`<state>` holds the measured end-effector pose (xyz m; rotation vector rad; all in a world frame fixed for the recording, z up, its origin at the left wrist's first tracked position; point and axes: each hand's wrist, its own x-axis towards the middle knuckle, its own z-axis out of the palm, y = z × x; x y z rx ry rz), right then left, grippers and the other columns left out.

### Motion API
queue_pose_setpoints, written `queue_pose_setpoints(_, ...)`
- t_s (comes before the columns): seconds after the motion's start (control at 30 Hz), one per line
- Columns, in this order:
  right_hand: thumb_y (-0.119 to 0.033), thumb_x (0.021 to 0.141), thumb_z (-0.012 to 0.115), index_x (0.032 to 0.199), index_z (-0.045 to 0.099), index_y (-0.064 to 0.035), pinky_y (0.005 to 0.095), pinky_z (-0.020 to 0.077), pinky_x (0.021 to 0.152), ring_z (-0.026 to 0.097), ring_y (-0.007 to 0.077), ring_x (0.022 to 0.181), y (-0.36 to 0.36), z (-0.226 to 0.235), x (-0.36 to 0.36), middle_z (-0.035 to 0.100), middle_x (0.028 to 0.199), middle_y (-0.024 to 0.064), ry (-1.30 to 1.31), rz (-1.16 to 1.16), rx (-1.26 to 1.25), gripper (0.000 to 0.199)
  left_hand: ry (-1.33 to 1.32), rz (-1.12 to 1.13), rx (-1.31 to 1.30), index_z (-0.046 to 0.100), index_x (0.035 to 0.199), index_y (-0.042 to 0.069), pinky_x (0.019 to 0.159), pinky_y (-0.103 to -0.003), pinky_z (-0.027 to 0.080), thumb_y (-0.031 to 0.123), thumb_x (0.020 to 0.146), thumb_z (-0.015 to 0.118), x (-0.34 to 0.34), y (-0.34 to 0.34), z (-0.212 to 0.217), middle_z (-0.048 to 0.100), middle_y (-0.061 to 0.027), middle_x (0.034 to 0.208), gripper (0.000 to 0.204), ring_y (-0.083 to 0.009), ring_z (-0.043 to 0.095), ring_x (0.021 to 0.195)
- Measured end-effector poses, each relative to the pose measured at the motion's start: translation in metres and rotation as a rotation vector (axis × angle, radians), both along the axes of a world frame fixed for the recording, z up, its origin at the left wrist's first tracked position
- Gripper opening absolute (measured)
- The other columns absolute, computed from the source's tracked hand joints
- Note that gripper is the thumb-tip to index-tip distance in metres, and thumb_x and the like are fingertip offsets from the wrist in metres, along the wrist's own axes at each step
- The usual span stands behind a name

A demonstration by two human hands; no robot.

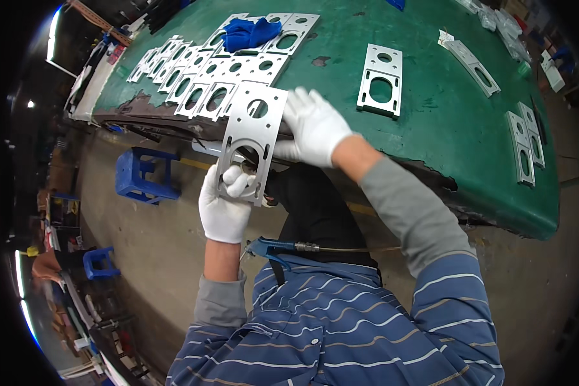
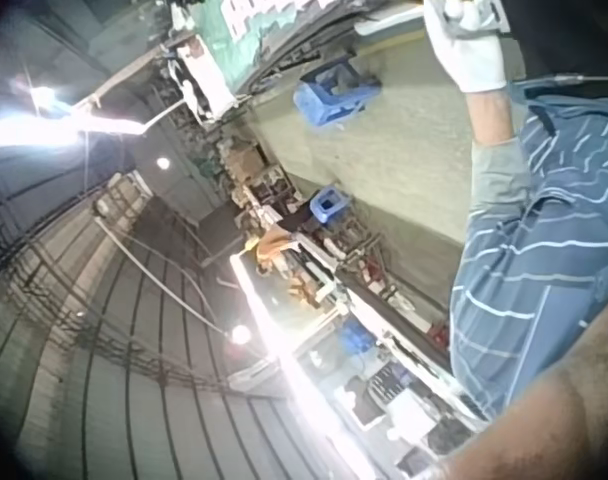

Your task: Using a handheld deburring tool to clean the edges of white metal plates and stacking them on a workbench.

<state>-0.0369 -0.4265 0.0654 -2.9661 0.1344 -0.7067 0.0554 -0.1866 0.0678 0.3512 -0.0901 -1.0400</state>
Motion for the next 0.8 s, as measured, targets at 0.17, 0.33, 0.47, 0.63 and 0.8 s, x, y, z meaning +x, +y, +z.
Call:
queue_pose_setpoints(0.17, -0.037, 0.078, 0.078, 0.121, 0.057, -0.0022, 0.0465, 0.046, 0.1, 0.056, 0.0372, 0.113, 0.034, 0.018, -0.072, 0.058, 0.13, 0.0202, -0.029, 0.068, 0.056, 0.059, -0.208, 0.02, 0.136, 0.061, 0.133, 0.006, 0.087, -0.034, 0.049, 0.027, 0.109, 0.05, 0.016, -0.026, 0.016, 0.054, 0.0003, 0.083, 0.034, -0.0108, 0.041, 0.065)
queue_pose_setpoints(0.33, -0.033, 0.087, 0.072, 0.109, 0.058, -0.0044, 0.0441, 0.0458, 0.096, 0.058, 0.0347, 0.109, -0.045, 0.024, -0.116, 0.062, 0.116, 0.0125, 0.138, -0.51, -0.07, 0.039, -0.555, 0.066, 0.351, 0.061, 0.133, 0.005, 0.089, -0.036, 0.049, 0.029, 0.109, 0.051, 0.013, -0.068, 0.026, 0.055, -0.0001, 0.084, 0.035, -0.0109, 0.042, 0.065)
queue_pose_setpoints(0.47, -0.033, 0.098, 0.064, 0.125, 0.06, -0.0015, 0.0442, 0.0449, 0.105, 0.058, 0.0369, 0.12, -0.063, 0.014, -0.121, 0.063, 0.126, 0.015, -0.075, -0.481, -0.045, 0.042, -0.376, -0.008, 0.268, 0.06, 0.134, 0.005, 0.089, -0.035, 0.048, 0.03, 0.109, 0.05, 0.005, -0.097, 0.022, 0.054, 0.0002, 0.083, 0.036, -0.0102, 0.042, 0.065)
queue_pose_setpoints(0.63, -0.038, 0.106, 0.053, 0.143, 0.05, 0.0033, 0.0446, 0.044, 0.109, 0.057, 0.0383, 0.127, -0.029, 0.042, -0.058, 0.059, 0.138, 0.0217, -0.482, -0.461, 0.292, 0.056, 0.051, -0.132, 0.03, 0.059, 0.136, 0.006, 0.089, -0.032, 0.048, 0.03, 0.11, 0.047, -0.026, -0.081, 0.011, 0.048, 0.0013, 0.079, 0.037, -0.009, 0.039, 0.061)
queue_pose_setpoints(0.8, -0.051, 0.109, 0.039, 0.141, 0.048, 0.0078, 0.046, 0.0455, 0.105, 0.057, 0.0403, 0.125, 0.001, 0.06, -0.009, 0.058, 0.137, 0.0236, -0.144, -0.502, 0.085, 0.068, -0.12, -0.169, -0.043, 0.059, 0.135, 0.008, 0.088, -0.03, 0.049, 0.029, 0.111, 0.043, -0.058, -0.055, 0.011, 0.041, 0.0036, 0.073, 0.036, -0.0087, 0.034, 0.056)
